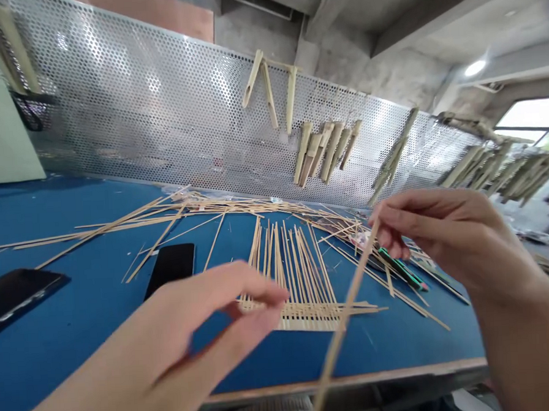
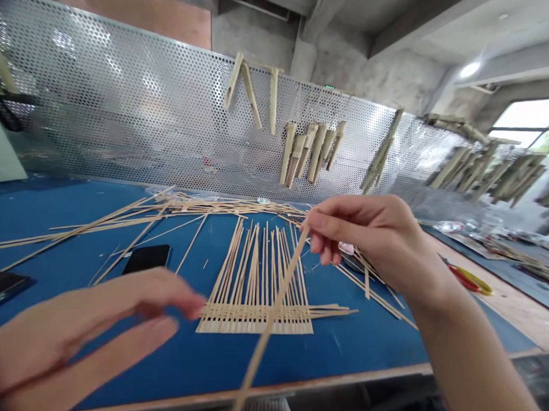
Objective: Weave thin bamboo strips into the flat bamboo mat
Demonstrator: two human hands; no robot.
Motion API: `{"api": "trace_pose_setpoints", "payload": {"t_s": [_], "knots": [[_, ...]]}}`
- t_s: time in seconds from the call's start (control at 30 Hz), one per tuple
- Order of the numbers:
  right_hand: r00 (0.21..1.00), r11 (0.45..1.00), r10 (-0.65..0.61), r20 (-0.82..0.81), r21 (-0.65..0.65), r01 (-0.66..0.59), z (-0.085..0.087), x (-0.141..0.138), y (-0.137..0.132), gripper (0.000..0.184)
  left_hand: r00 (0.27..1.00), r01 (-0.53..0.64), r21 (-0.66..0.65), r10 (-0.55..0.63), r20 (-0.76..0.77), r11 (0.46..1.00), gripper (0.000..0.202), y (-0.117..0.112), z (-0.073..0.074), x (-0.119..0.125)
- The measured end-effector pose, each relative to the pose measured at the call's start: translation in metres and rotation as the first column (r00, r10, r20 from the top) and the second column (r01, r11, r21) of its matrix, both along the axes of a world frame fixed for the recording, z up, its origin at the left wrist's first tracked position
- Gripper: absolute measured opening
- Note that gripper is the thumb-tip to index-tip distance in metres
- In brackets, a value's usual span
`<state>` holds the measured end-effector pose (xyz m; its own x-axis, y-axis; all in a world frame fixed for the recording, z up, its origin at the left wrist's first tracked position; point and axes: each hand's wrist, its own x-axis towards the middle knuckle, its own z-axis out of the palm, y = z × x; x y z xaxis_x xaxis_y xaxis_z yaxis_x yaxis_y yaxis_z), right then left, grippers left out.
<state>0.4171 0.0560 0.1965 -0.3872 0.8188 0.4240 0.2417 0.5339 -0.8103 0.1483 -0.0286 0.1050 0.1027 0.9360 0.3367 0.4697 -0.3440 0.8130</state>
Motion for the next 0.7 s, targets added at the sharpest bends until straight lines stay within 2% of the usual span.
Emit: {"api": "trace_pose_setpoints", "payload": {"t_s": [0.07, 0.13, 0.23, 0.33, 0.4, 0.47, 0.53, 0.6, 0.7], "knots": [[0.976, 0.992, 0.106, 0.189, -0.092, -0.09, 0.002, -0.001, 0.001, 0.018, 0.991, 0.105, -0.012, -0.105, -0.08, 0.994, 0.022, 0.026, 0.029, 0.022], [0.94, 0.981, 0.167, 0.299, -0.145, -0.128, 0.0, -0.004, 0.007, 0.022, 0.984, 0.159, -0.017, -0.16, -0.081, 0.987, 0.022, 0.053, 0.043, 0.042], [0.949, 0.996, 0.084, 0.305, -0.036, -0.076, 0.003, -0.004, 0.025, 0.021, 0.964, 0.26, -0.004, -0.26, 0.059, 0.966, 0.023, 0.087, 0.047, 0.065], [0.973, 0.995, -0.006, 0.233, 0.095, -0.017, 0.021, 0.007, 0.049, 0.017, 0.899, 0.404, 0.025, -0.402, 0.171, 0.914, 0.02, 0.108, 0.048, 0.084], [0.968, 0.996, 0.004, 0.252, 0.09, -0.027, 0.032, 0.018, 0.063, 0.017, 0.826, 0.527, 0.009, -0.514, 0.231, 0.85, 0.017, 0.118, 0.047, 0.097], [0.939, 0.998, 0.052, 0.34, 0.01, -0.059, 0.033, 0.027, 0.072, 0.017, 0.772, 0.605, -0.024, -0.578, 0.266, 0.796, 0.017, 0.124, 0.041, 0.108], [0.895, 0.987, 0.144, 0.422, -0.131, -0.097, 0.017, 0.032, 0.072, 0.016, 0.789, 0.594, -0.07, -0.564, 0.245, 0.801, 0.022, 0.128, 0.028, 0.115], [0.896, 0.954, 0.216, 0.389, -0.278, -0.11, -0.011, 0.033, 0.065, 0.016, 0.832, 0.547, -0.124, -0.521, 0.19, 0.828, 0.028, 0.13, 0.009, 0.116], [0.921, 0.949, 0.175, 0.349, -0.307, -0.064, -0.059, 0.029, 0.052, 0.018, 0.838, 0.546, -0.256, -0.525, 0.15, 0.798, 0.033, 0.135, -0.016, 0.113]]}}
